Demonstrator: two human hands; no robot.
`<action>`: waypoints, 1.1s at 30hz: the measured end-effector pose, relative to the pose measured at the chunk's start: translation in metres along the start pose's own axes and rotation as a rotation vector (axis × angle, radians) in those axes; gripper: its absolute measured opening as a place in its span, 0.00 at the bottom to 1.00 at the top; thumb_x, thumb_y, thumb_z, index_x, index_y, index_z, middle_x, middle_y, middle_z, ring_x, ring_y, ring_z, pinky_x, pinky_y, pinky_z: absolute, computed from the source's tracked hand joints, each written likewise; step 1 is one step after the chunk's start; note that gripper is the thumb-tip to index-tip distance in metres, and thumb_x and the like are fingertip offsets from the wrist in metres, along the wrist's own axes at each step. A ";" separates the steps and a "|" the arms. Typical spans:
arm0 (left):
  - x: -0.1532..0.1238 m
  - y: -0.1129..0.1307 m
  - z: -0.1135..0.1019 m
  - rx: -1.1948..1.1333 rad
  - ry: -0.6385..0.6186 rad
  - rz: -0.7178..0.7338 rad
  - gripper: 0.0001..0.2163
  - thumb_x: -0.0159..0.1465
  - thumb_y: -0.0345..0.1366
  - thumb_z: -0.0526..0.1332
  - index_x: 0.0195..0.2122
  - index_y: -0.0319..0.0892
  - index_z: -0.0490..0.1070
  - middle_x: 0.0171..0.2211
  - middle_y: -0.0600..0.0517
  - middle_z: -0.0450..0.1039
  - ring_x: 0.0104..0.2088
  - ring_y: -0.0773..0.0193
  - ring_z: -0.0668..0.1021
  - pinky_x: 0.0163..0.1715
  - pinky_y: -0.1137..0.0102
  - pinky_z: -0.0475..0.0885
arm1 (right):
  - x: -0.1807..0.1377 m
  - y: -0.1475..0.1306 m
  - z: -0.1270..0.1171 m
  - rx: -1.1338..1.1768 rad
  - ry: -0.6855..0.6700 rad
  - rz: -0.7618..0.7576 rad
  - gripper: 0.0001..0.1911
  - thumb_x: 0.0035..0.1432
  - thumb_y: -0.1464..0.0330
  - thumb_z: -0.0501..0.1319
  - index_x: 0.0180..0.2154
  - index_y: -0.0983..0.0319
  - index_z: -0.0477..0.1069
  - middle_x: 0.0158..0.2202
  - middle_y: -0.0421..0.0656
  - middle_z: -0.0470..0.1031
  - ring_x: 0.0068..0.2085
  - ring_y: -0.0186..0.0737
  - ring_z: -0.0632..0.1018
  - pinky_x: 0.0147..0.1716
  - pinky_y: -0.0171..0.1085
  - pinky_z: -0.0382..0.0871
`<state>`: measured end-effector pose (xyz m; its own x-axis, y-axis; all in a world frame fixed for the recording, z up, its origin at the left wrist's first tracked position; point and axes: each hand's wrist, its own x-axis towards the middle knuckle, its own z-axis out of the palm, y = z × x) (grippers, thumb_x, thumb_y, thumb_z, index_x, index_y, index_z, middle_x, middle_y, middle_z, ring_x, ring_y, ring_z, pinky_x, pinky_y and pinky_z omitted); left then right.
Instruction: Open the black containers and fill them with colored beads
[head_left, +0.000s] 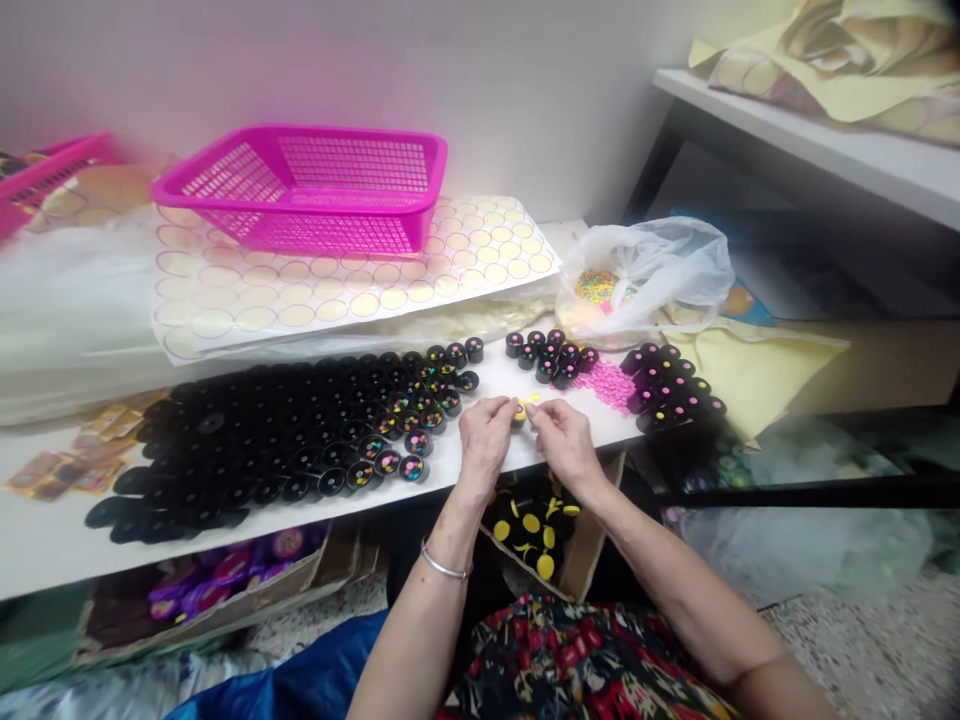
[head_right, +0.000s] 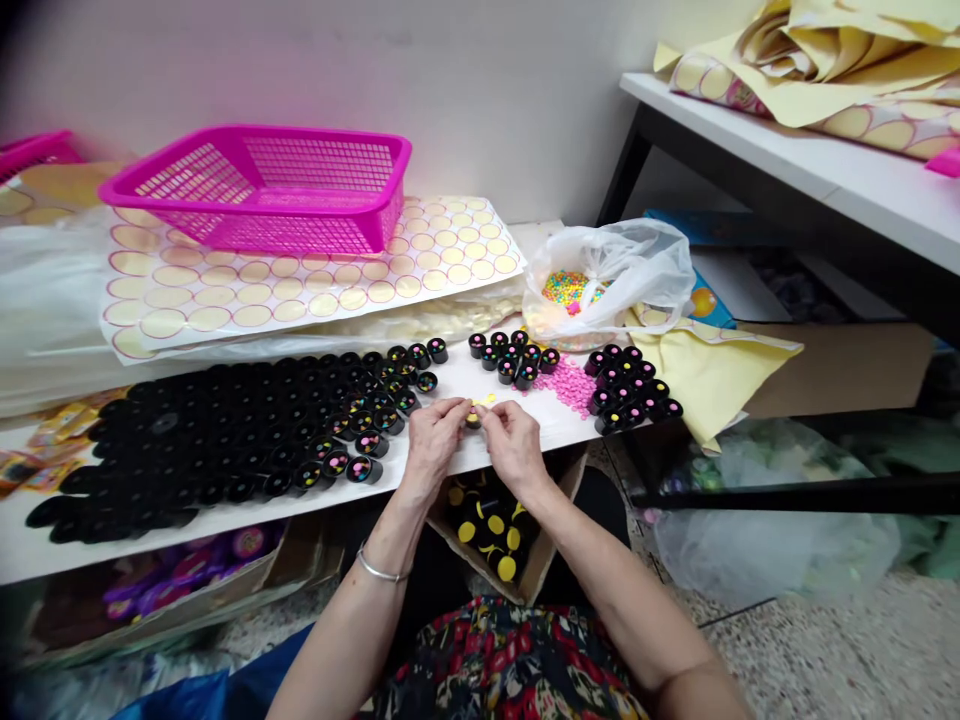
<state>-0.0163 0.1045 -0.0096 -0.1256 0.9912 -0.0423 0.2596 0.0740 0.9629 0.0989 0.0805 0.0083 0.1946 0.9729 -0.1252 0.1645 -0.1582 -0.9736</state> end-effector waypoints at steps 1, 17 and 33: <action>0.000 0.001 0.000 0.001 0.005 -0.004 0.14 0.55 0.45 0.58 0.27 0.39 0.76 0.19 0.55 0.69 0.22 0.69 0.69 0.23 0.75 0.60 | 0.000 0.001 0.004 0.061 -0.027 0.090 0.20 0.52 0.50 0.56 0.26 0.62 0.63 0.14 0.34 0.60 0.14 0.29 0.62 0.13 0.30 0.54; -0.004 -0.012 0.021 -0.085 0.084 -0.124 0.13 0.59 0.44 0.55 0.26 0.40 0.70 0.18 0.55 0.66 0.20 0.69 0.69 0.20 0.75 0.61 | 0.018 0.002 0.023 0.146 -0.108 0.317 0.19 0.53 0.52 0.56 0.29 0.62 0.61 0.08 0.34 0.62 0.09 0.31 0.64 0.06 0.27 0.55; -0.021 -0.010 -0.001 -0.095 -0.119 0.198 0.10 0.49 0.34 0.65 0.33 0.38 0.71 0.30 0.55 0.65 0.24 0.74 0.66 0.23 0.78 0.62 | 0.005 -0.002 0.002 0.046 -0.262 0.219 0.26 0.54 0.47 0.52 0.28 0.64 0.66 0.10 0.36 0.63 0.11 0.30 0.64 0.09 0.28 0.55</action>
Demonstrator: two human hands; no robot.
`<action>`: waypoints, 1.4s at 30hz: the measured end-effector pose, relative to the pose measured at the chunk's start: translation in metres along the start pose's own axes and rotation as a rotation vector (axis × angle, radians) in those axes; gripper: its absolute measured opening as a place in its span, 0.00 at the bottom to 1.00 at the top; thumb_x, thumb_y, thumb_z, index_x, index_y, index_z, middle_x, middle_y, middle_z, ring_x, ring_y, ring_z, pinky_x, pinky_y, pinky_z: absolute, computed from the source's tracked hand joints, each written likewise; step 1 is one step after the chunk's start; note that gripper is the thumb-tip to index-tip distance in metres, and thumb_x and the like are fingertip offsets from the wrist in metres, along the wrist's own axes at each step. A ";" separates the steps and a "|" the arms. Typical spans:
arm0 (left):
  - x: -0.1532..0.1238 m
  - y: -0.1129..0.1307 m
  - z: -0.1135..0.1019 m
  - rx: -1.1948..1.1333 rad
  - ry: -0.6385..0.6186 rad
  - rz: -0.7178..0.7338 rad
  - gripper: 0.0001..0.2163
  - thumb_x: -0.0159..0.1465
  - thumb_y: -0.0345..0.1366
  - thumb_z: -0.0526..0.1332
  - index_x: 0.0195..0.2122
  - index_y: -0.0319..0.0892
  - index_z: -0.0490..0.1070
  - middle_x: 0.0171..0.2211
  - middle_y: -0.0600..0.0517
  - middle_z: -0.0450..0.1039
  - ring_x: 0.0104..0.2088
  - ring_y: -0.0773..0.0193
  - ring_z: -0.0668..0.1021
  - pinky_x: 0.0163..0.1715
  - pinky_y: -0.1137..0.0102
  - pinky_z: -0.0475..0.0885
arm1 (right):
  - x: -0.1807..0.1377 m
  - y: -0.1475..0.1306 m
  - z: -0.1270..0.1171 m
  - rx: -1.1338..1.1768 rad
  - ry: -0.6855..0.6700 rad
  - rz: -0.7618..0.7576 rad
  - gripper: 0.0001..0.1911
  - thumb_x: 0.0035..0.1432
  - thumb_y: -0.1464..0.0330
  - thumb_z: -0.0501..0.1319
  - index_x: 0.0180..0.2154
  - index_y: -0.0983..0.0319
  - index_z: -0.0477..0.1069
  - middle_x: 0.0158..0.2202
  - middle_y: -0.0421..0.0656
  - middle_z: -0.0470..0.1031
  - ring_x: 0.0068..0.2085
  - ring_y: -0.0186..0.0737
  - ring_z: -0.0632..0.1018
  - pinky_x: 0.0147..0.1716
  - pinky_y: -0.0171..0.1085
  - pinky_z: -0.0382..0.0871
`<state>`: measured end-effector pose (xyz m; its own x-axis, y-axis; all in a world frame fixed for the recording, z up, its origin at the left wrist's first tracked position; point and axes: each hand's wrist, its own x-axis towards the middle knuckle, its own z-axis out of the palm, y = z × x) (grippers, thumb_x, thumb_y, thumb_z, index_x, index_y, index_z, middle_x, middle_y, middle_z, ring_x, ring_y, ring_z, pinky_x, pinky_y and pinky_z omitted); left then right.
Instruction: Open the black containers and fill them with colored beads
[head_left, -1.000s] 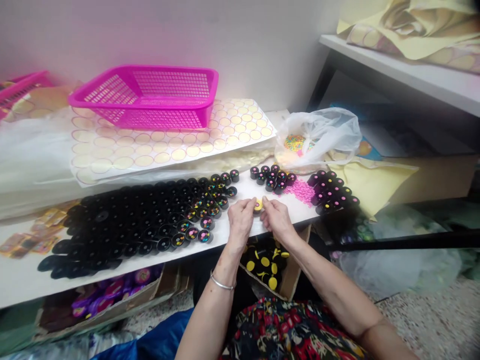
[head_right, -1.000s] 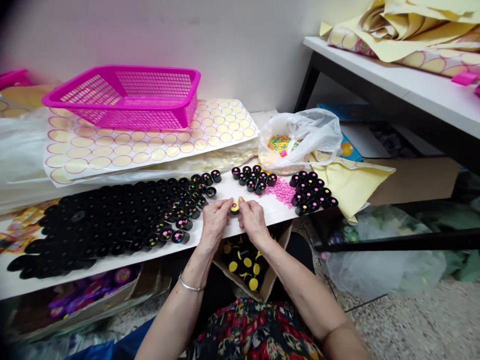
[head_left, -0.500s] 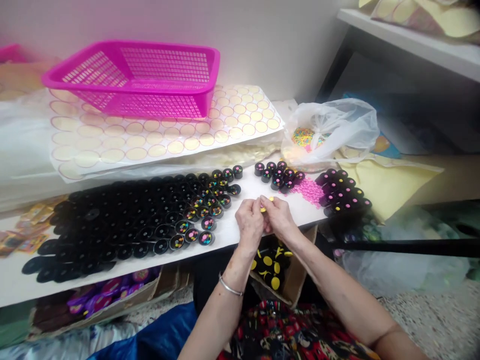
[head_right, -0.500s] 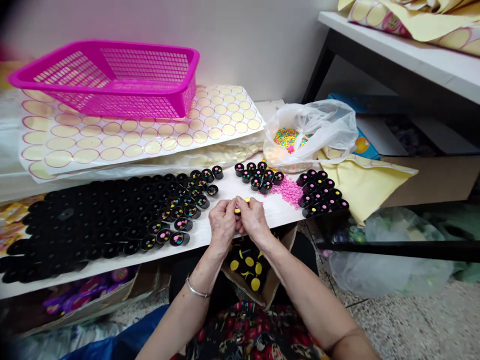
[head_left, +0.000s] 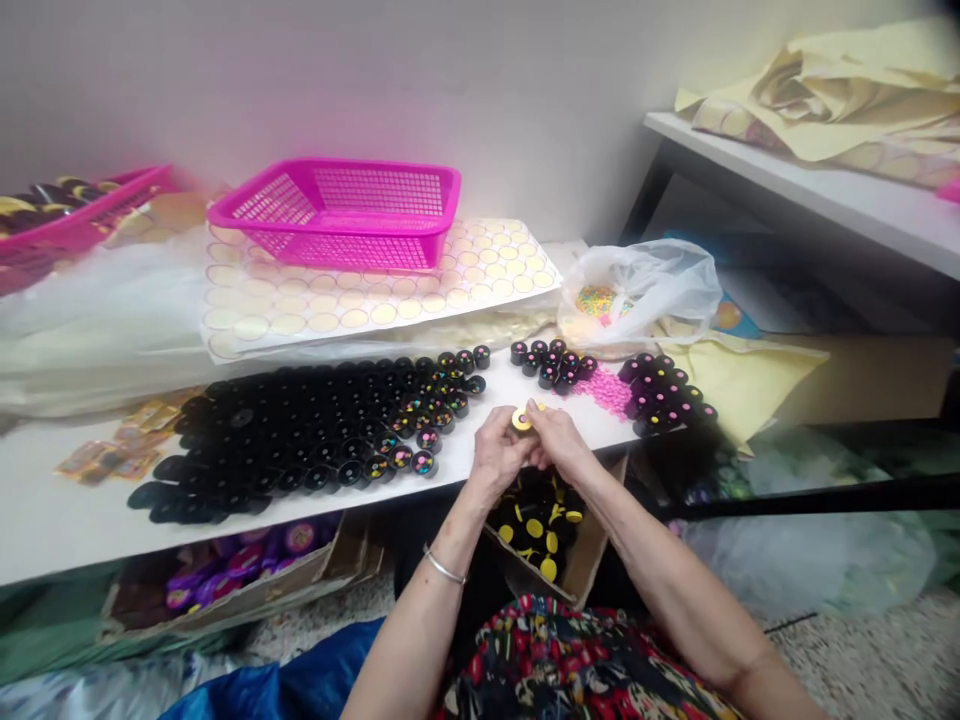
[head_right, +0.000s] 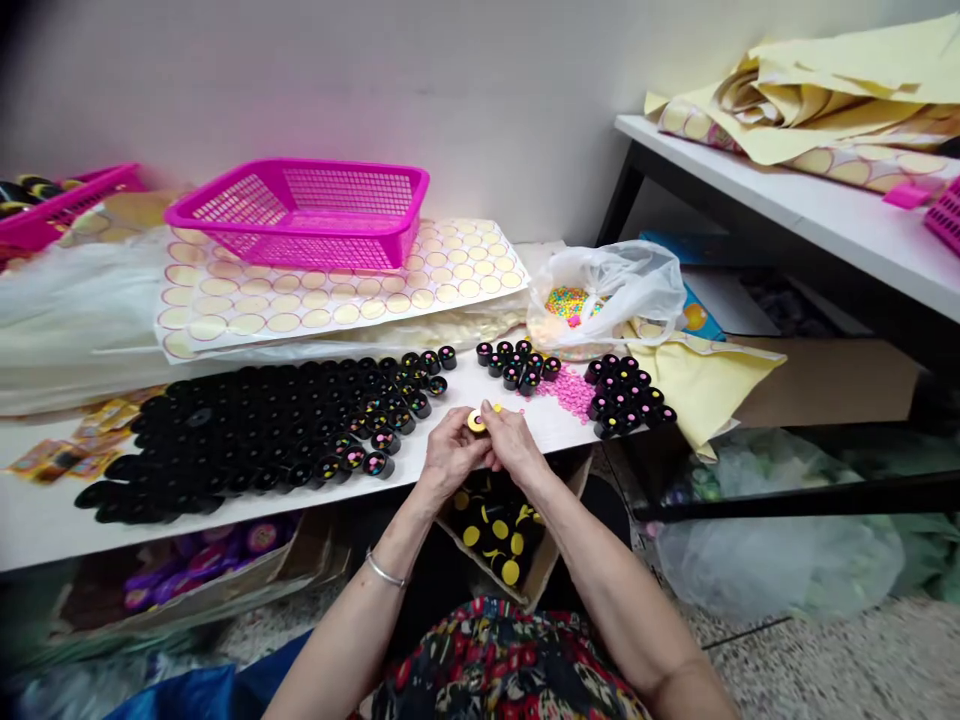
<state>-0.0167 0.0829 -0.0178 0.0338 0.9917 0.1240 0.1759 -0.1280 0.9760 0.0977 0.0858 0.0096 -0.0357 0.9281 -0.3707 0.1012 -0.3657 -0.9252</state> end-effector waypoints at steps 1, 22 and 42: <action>-0.003 0.002 0.000 0.014 0.010 0.028 0.10 0.49 0.35 0.66 0.32 0.38 0.72 0.29 0.55 0.65 0.24 0.74 0.66 0.24 0.77 0.62 | -0.005 0.002 -0.005 -0.044 -0.015 -0.040 0.27 0.54 0.46 0.51 0.27 0.65 0.68 0.11 0.37 0.63 0.12 0.29 0.64 0.10 0.28 0.54; -0.047 0.057 -0.013 0.068 -0.351 0.262 0.07 0.58 0.37 0.61 0.33 0.39 0.72 0.29 0.50 0.70 0.31 0.66 0.71 0.33 0.72 0.66 | -0.041 0.028 -0.057 0.674 -0.675 0.049 0.38 0.30 0.56 0.73 0.46 0.60 0.69 0.40 0.44 0.73 0.40 0.42 0.76 0.37 0.43 0.72; -0.053 0.034 -0.007 0.405 -0.476 0.443 0.12 0.58 0.26 0.53 0.42 0.41 0.69 0.42 0.46 0.71 0.41 0.61 0.73 0.41 0.67 0.67 | -0.043 0.022 -0.040 0.360 -0.430 0.088 0.25 0.25 0.77 0.71 0.33 0.67 0.73 0.27 0.40 0.76 0.28 0.33 0.75 0.29 0.32 0.67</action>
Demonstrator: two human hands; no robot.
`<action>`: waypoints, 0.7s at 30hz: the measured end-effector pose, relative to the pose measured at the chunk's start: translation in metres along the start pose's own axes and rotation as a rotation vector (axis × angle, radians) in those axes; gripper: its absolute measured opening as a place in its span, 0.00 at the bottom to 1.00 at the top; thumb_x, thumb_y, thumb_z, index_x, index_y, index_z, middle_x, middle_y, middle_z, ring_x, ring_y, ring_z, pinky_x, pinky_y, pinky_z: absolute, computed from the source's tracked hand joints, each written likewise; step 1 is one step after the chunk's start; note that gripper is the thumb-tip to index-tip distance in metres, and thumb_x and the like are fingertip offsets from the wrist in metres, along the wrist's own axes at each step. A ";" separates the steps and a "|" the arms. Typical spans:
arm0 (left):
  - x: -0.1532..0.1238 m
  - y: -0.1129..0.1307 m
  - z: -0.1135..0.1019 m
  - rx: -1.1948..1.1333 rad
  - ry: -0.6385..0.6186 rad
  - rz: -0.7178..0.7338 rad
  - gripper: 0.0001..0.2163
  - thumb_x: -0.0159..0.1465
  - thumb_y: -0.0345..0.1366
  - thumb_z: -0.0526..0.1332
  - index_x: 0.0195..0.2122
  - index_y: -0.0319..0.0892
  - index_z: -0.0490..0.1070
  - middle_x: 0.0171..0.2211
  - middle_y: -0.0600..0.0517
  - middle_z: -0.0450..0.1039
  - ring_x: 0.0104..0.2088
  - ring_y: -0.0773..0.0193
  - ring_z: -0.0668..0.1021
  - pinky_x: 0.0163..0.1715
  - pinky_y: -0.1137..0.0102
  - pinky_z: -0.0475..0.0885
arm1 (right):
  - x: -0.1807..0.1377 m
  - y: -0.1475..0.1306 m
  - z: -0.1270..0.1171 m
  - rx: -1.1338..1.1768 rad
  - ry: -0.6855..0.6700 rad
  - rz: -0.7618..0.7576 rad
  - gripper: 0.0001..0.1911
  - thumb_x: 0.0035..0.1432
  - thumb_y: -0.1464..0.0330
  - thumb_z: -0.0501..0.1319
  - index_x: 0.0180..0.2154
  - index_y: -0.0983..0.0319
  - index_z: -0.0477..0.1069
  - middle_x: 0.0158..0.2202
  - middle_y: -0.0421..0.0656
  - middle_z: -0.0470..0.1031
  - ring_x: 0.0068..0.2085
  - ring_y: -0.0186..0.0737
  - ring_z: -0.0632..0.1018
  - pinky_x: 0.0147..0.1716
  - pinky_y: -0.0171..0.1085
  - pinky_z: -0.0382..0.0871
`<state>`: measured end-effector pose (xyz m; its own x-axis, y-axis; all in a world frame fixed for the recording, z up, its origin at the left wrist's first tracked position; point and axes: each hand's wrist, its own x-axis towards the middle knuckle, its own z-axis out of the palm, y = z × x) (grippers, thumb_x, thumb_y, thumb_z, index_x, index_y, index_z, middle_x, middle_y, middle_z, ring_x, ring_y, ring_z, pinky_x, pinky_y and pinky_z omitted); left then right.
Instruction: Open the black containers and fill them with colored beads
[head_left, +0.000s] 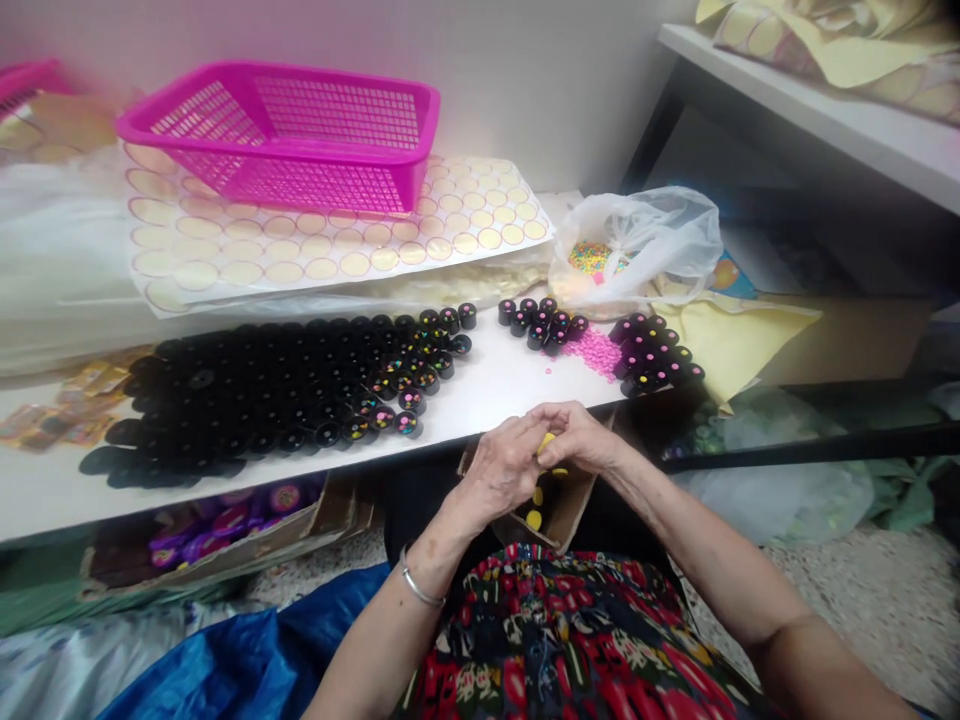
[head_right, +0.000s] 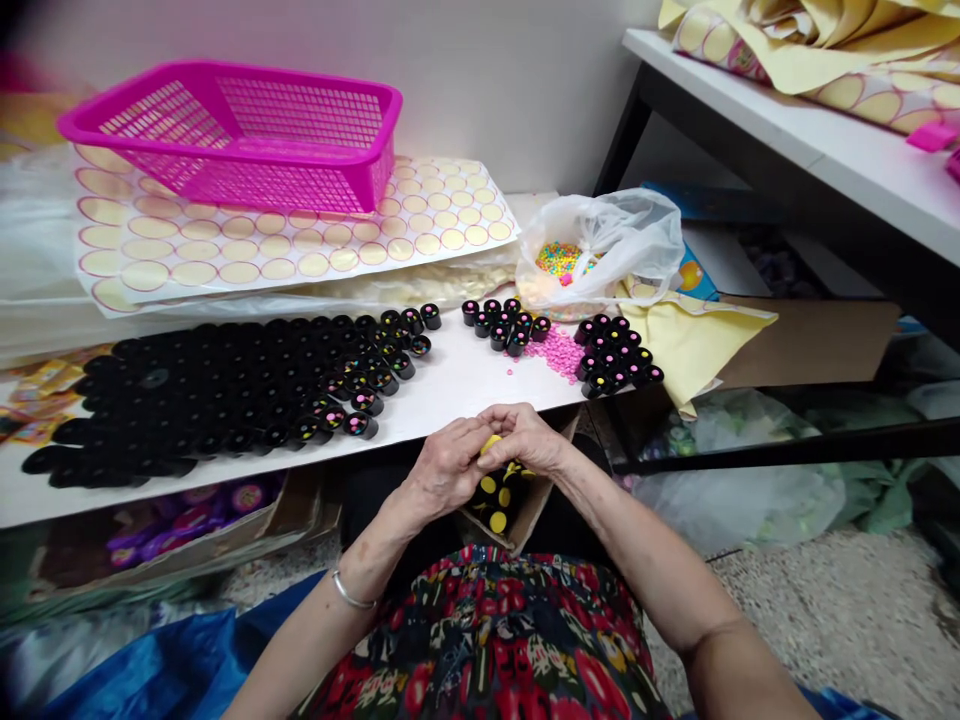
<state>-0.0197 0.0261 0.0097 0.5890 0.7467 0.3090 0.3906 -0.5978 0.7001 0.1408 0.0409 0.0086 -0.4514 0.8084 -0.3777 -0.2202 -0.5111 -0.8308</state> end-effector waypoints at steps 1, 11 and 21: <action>0.000 -0.002 0.001 -0.004 0.012 -0.003 0.12 0.58 0.25 0.53 0.42 0.41 0.68 0.43 0.46 0.71 0.42 0.61 0.72 0.41 0.67 0.67 | 0.002 0.004 0.002 0.019 0.036 0.002 0.24 0.26 0.76 0.71 0.33 0.66 0.73 0.27 0.40 0.76 0.27 0.33 0.74 0.29 0.32 0.67; 0.007 -0.005 -0.038 0.063 -0.121 -0.012 0.11 0.51 0.23 0.57 0.34 0.42 0.70 0.31 0.51 0.71 0.36 0.62 0.70 0.35 0.69 0.67 | 0.001 -0.006 0.009 -0.467 -0.033 0.063 0.18 0.30 0.71 0.68 0.30 0.65 0.72 0.24 0.36 0.70 0.28 0.33 0.70 0.26 0.31 0.62; 0.061 -0.064 -0.081 0.843 0.152 -0.421 0.08 0.50 0.29 0.58 0.33 0.40 0.70 0.39 0.43 0.69 0.44 0.49 0.65 0.36 0.59 0.63 | 0.019 0.073 -0.009 -0.639 0.252 0.072 0.27 0.35 0.66 0.68 0.41 0.67 0.70 0.35 0.45 0.73 0.40 0.43 0.72 0.38 0.38 0.64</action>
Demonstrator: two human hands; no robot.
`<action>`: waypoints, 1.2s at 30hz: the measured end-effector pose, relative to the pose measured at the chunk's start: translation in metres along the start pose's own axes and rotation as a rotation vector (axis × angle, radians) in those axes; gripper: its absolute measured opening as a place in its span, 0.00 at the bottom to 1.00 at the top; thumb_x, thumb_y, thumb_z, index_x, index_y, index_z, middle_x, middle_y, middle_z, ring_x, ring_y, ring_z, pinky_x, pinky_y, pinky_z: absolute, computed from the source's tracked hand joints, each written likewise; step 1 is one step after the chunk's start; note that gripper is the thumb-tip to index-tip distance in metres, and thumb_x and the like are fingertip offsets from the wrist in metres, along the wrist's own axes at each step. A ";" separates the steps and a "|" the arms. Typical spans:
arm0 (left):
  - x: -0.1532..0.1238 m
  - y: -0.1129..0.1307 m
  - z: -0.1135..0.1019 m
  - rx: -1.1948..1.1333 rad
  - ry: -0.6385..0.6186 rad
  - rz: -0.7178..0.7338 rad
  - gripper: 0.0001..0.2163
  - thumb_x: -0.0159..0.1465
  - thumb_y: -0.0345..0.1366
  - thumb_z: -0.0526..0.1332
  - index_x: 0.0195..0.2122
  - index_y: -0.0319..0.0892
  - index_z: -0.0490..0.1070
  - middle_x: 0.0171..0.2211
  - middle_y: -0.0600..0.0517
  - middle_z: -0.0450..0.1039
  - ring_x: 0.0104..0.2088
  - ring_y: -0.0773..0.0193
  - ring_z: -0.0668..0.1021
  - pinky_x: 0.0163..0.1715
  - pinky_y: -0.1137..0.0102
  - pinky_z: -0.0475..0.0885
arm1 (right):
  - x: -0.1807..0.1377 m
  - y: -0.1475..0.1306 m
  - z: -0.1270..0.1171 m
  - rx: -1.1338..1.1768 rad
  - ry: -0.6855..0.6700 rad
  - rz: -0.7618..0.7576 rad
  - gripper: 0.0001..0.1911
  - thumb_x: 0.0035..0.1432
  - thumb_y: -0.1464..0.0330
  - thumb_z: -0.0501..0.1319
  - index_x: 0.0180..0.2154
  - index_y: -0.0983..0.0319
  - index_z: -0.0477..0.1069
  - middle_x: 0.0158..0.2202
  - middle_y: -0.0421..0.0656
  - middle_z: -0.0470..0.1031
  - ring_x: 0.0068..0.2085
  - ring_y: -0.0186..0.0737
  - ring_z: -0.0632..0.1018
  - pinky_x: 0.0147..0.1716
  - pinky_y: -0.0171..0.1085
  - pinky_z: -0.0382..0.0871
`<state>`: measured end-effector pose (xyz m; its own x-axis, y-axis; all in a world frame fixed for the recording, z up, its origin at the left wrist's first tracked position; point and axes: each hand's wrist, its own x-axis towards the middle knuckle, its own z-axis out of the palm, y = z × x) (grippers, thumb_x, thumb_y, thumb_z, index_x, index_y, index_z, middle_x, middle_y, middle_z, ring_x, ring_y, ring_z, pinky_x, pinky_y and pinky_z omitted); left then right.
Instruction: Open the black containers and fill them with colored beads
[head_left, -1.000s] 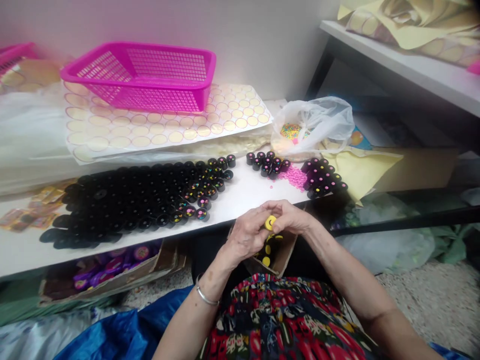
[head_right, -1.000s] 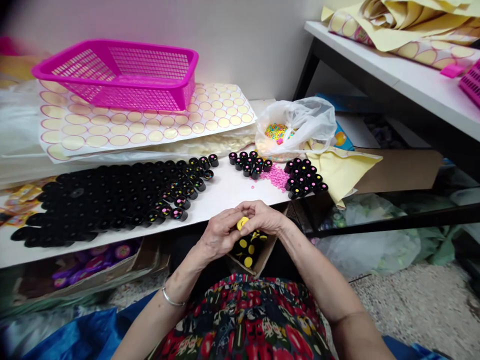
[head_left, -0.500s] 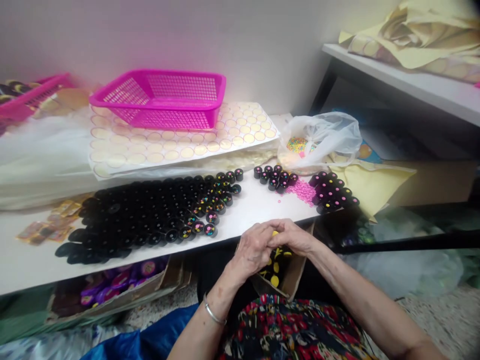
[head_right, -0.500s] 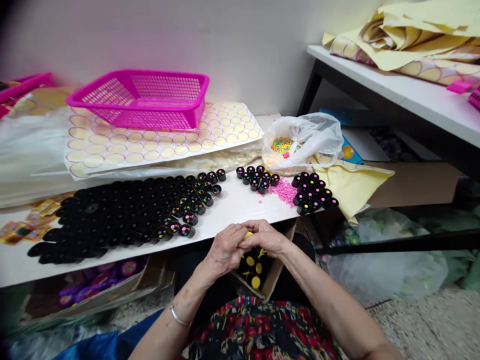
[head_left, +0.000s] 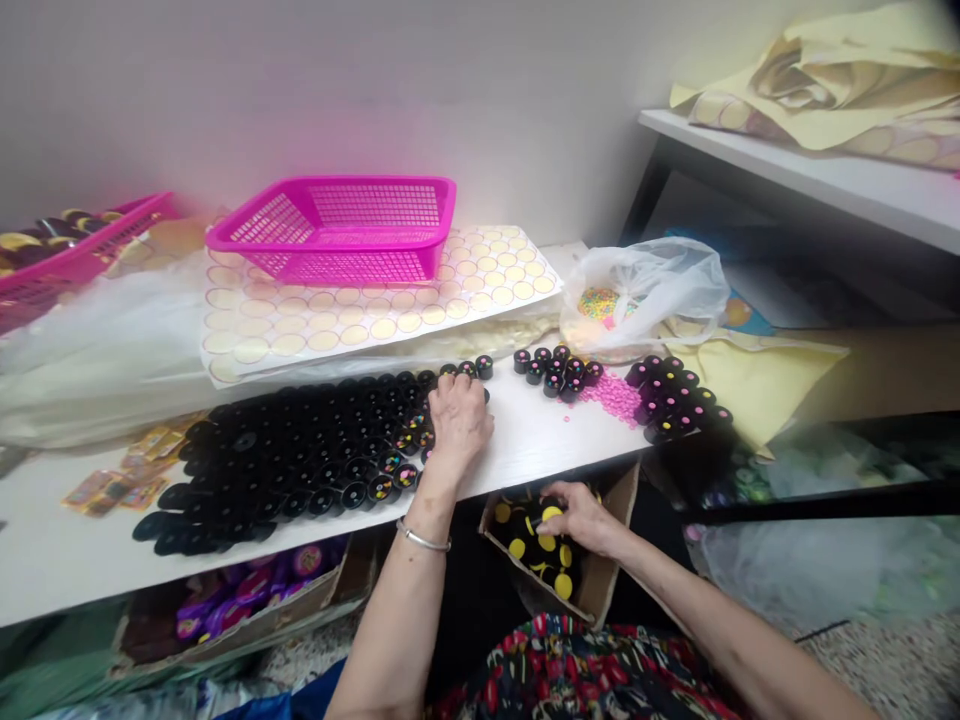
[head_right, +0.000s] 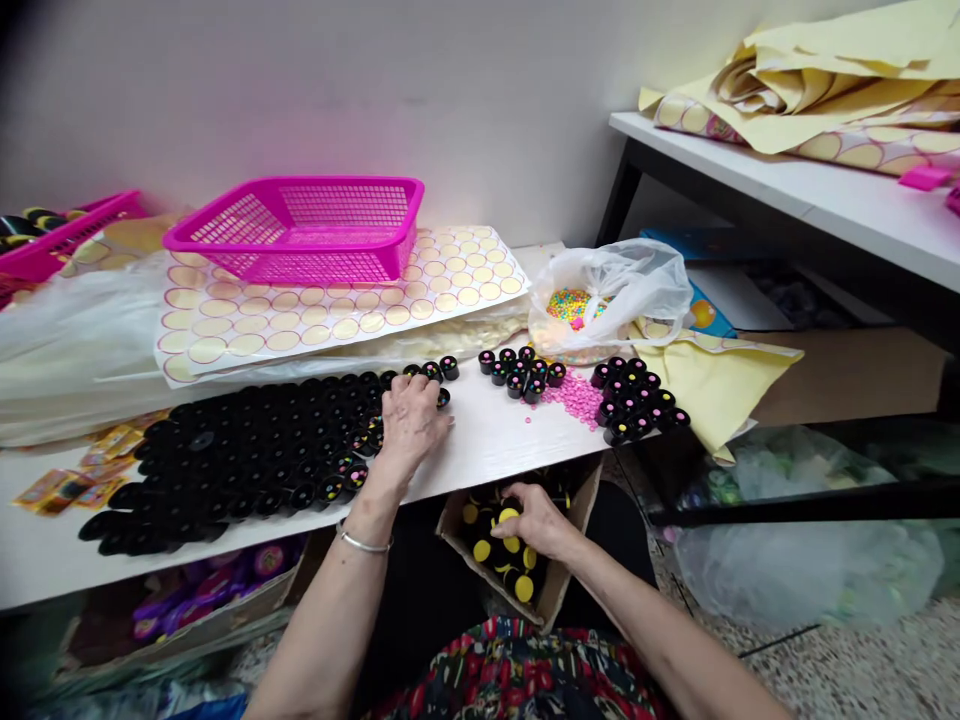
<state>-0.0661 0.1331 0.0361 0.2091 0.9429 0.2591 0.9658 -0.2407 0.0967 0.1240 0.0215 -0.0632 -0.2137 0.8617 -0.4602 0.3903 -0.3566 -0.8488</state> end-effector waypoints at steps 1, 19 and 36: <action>0.004 0.000 0.002 0.030 -0.012 0.010 0.08 0.51 0.29 0.58 0.32 0.40 0.71 0.38 0.43 0.69 0.44 0.48 0.65 0.35 0.59 0.62 | 0.001 0.002 0.000 0.118 -0.032 -0.007 0.29 0.33 0.66 0.68 0.42 0.67 0.70 0.36 0.45 0.73 0.40 0.43 0.72 0.39 0.38 0.64; -0.020 0.034 0.026 -0.612 -0.113 -0.009 0.08 0.48 0.31 0.60 0.29 0.42 0.74 0.28 0.52 0.73 0.31 0.62 0.72 0.31 0.70 0.67 | -0.015 -0.035 -0.036 -0.138 -0.172 -0.081 0.10 0.51 0.67 0.58 0.35 0.65 0.70 0.20 0.38 0.68 0.24 0.34 0.71 0.25 0.32 0.63; -0.037 0.037 0.053 -0.789 -0.063 -0.049 0.12 0.48 0.38 0.67 0.34 0.43 0.73 0.31 0.52 0.74 0.35 0.62 0.73 0.37 0.68 0.68 | 0.030 -0.075 -0.061 -0.908 0.336 -0.278 0.12 0.58 0.72 0.48 0.33 0.62 0.71 0.35 0.43 0.71 0.35 0.36 0.70 0.31 0.32 0.57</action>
<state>-0.0297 0.1010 -0.0209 0.2003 0.9622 0.1846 0.5847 -0.2686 0.7655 0.1435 0.0961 0.0023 -0.1924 0.9795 -0.0598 0.9294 0.1623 -0.3314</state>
